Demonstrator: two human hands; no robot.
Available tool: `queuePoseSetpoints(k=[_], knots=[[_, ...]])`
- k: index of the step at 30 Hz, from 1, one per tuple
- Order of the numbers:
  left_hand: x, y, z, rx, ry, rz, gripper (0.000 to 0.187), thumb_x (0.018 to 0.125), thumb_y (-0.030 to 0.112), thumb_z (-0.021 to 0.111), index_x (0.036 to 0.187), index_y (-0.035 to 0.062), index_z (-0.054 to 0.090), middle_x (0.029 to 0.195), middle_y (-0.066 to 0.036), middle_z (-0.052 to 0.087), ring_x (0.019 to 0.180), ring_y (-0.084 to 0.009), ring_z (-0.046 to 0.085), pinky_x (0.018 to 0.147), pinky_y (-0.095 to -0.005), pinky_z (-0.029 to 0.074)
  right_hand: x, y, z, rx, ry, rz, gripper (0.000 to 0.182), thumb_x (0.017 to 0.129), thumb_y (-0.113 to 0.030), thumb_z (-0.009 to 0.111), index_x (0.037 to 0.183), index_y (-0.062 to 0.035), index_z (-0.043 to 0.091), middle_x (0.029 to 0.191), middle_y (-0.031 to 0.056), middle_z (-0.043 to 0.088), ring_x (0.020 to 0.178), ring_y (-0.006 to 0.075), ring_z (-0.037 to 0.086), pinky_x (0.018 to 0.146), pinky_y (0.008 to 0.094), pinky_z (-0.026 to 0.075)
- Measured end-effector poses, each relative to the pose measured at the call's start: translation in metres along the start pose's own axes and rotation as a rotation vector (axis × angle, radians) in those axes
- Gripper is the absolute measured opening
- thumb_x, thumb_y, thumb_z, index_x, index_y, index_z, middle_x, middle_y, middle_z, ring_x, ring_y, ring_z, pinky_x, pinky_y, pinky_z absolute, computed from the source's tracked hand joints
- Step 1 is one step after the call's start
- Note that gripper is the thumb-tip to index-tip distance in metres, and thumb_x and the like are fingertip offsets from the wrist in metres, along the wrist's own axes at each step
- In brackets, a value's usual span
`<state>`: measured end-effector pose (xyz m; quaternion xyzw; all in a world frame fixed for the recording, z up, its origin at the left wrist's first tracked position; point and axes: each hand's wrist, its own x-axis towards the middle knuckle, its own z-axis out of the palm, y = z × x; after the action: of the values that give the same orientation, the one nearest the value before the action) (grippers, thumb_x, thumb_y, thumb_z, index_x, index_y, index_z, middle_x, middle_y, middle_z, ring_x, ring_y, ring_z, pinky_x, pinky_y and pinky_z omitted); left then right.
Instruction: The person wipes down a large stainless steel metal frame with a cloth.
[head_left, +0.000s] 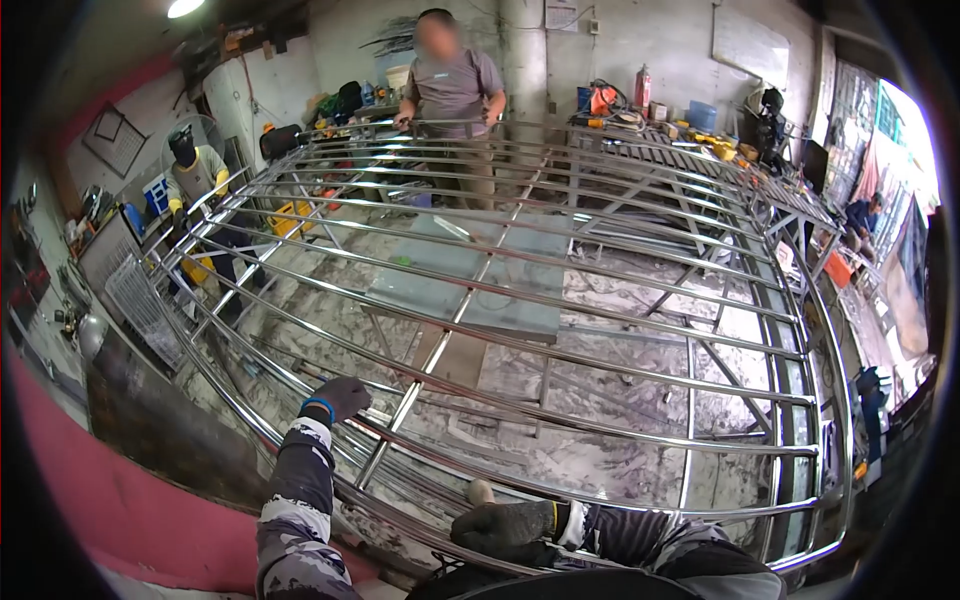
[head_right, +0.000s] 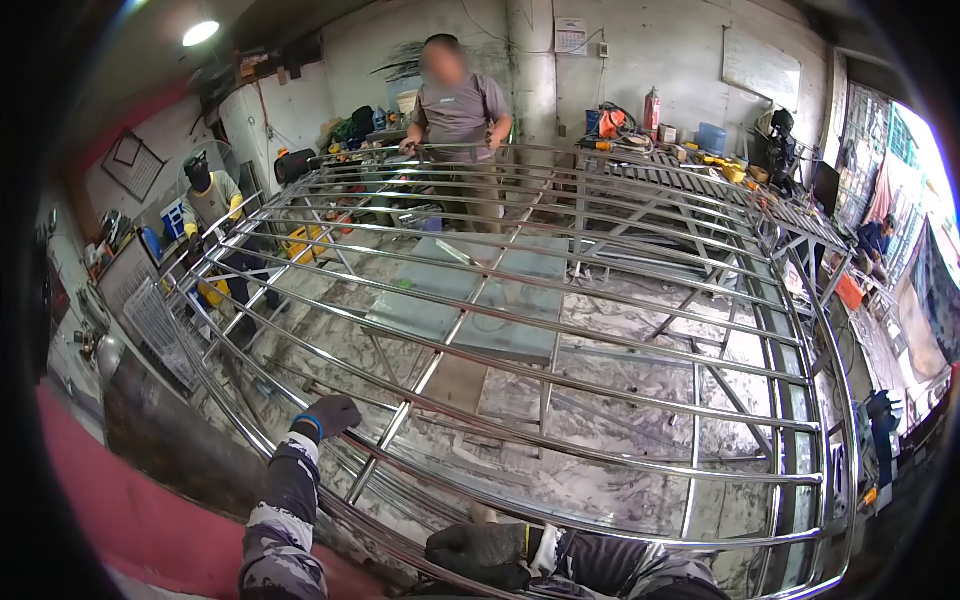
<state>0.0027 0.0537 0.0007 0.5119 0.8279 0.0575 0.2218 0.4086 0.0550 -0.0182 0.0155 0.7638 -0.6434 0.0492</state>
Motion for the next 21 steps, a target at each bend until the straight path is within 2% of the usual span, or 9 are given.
queuePoseSetpoints(k=[4,8,10,12,14,15,16,18,21], knots=[[0.007,-0.004,0.004,0.022,-0.043,-0.006,0.043,0.084,0.041,0.064,0.104,0.0045,0.074,0.111,-0.021,0.072,0.105,-0.0391,0.067,0.092,-0.0459,0.051,0.005,0.010,-0.005,-0.117,-0.111,0.020,0.027,0.104,-0.027,0.050,0.095,-0.0041,0.061,0.086,0.0118,0.068,0.090,0.0251,0.067,0.081,0.0424,0.049],[0.012,-0.007,0.007,0.014,-0.061,-0.019,0.044,0.085,0.043,0.063,0.105,0.0046,0.073,0.111,-0.021,0.072,0.108,-0.0386,0.066,0.093,-0.0456,0.051,0.008,0.041,0.004,-0.182,-0.072,-0.055,0.027,0.103,-0.030,0.053,0.095,-0.0052,0.062,0.088,0.0150,0.067,0.089,0.0312,0.066,0.082,0.0438,0.049],[0.011,-0.003,0.004,0.001,-0.093,-0.009,0.042,0.084,0.041,0.064,0.102,0.0039,0.073,0.102,-0.019,0.074,0.100,-0.0366,0.069,0.090,-0.0454,0.052,0.003,0.011,0.005,-0.380,0.048,0.034,0.028,0.104,-0.031,0.053,0.096,-0.0052,0.062,0.091,0.0186,0.066,0.089,0.0357,0.065,0.082,0.0444,0.050],[0.010,-0.002,0.003,0.001,-0.082,0.014,0.041,0.084,0.040,0.064,0.102,0.0038,0.073,0.098,-0.018,0.074,0.097,-0.0361,0.070,0.089,-0.0446,0.053,0.006,0.013,0.006,-0.378,0.035,0.027,0.028,0.104,-0.031,0.053,0.098,-0.0057,0.063,0.092,0.0191,0.066,0.090,0.0367,0.065,0.083,0.0441,0.050],[0.004,0.007,-0.002,0.041,-0.067,0.008,0.043,0.085,0.041,0.064,0.106,0.0043,0.074,0.109,-0.019,0.073,0.106,-0.0364,0.068,0.095,-0.0441,0.051,0.011,0.026,0.007,-0.278,-0.008,0.137,0.029,0.105,-0.032,0.052,0.099,-0.0060,0.063,0.092,0.0179,0.066,0.092,0.0362,0.066,0.085,0.0438,0.051],[0.003,0.008,-0.003,0.038,-0.066,-0.003,0.044,0.085,0.041,0.064,0.108,0.0044,0.074,0.112,-0.020,0.073,0.108,-0.0367,0.068,0.097,-0.0441,0.051,0.010,0.021,0.005,-0.191,-0.037,0.114,0.030,0.106,-0.033,0.052,0.102,-0.0065,0.065,0.091,0.0125,0.067,0.091,0.0281,0.067,0.083,0.0408,0.051],[0.003,0.008,-0.002,0.034,-0.065,-0.014,0.045,0.085,0.041,0.064,0.110,0.0044,0.074,0.115,-0.020,0.072,0.110,-0.0370,0.067,0.098,-0.0440,0.050,0.010,0.015,0.002,-0.196,-0.042,0.118,0.030,0.106,-0.033,0.052,0.102,-0.0065,0.065,0.091,0.0125,0.067,0.091,0.0281,0.067,0.083,0.0408,0.051],[0.003,0.007,-0.001,0.040,-0.056,-0.006,0.046,0.086,0.041,0.064,0.111,0.0046,0.074,0.115,-0.020,0.072,0.111,-0.0372,0.067,0.099,-0.0440,0.050,0.011,0.000,-0.005,0.122,-0.069,0.094,0.030,0.106,-0.033,0.052,0.107,-0.0061,0.065,0.092,0.0060,0.066,0.090,0.0177,0.064,0.082,0.0373,0.051],[0.005,0.006,-0.001,0.048,-0.059,0.008,0.046,0.086,0.042,0.064,0.112,0.0049,0.074,0.116,-0.019,0.072,0.111,-0.0373,0.067,0.099,-0.0438,0.050,0.012,-0.001,-0.010,0.269,-0.051,0.079,0.032,0.107,-0.034,0.051,0.111,-0.0048,0.064,0.097,0.0025,0.064,0.093,0.0114,0.058,0.083,0.0337,0.050]])
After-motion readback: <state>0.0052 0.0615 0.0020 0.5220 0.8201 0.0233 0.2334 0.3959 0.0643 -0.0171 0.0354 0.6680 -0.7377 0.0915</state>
